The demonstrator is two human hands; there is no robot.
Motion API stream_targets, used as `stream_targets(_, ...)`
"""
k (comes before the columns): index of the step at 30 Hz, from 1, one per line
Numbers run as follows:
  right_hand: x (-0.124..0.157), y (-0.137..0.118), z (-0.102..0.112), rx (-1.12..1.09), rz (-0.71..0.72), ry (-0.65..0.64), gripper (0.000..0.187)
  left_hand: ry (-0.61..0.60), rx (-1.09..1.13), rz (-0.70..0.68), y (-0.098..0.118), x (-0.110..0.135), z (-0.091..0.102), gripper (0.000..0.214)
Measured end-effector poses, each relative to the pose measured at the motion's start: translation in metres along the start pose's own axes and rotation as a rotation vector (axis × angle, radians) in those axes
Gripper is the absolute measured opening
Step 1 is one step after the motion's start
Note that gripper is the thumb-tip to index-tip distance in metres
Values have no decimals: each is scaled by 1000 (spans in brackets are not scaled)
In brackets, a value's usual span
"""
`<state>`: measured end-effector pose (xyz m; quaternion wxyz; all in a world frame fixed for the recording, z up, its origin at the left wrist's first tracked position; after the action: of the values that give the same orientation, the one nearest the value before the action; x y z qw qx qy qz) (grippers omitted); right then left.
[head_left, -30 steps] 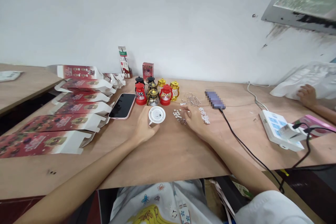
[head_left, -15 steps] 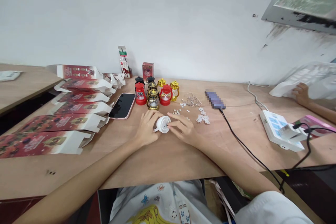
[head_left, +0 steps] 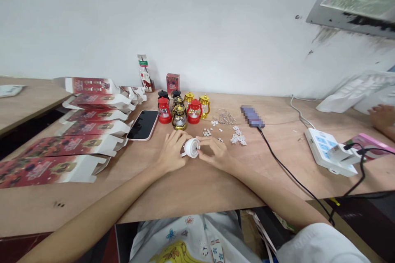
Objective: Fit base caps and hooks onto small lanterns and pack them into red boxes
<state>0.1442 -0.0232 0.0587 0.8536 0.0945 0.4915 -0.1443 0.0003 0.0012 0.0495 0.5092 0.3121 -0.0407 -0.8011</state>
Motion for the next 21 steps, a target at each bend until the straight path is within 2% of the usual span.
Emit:
stream_targets(6,10,6,-5,-31,-85,6,18,9,-118,-14,-2,1,-5,37)
stream_targets(11,3,6,-4,-57,-32,-40,19,7,-98,-43,0,0,1,36)
stream_targets(13,1,11,0,-18,-12,-51,18,3,-80,-69,2,0,3,36)
stream_targets(15,4,27,6,98,-73,-69,11,5,-82,-80,3,0,4,39)
stream_targets(18,15,66,14,342,-322,-226,13,2,-85,-81,2,-1,5,41)
stream_targets(21,32,100,18,485,-529,-519,27,4,-87,-82,1,-1,5,41)
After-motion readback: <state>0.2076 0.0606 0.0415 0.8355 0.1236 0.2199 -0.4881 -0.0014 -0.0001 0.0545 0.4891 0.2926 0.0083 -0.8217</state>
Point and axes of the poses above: each hand's wrist, its own x-axis away from the middle knuckle, its own z-axis out of the back of the hand, y = z × x, the point moved 6 cm from there along -x, towards the middle knuckle, and after that the axes turned 11 degrees about z, right-handed, at the moved point
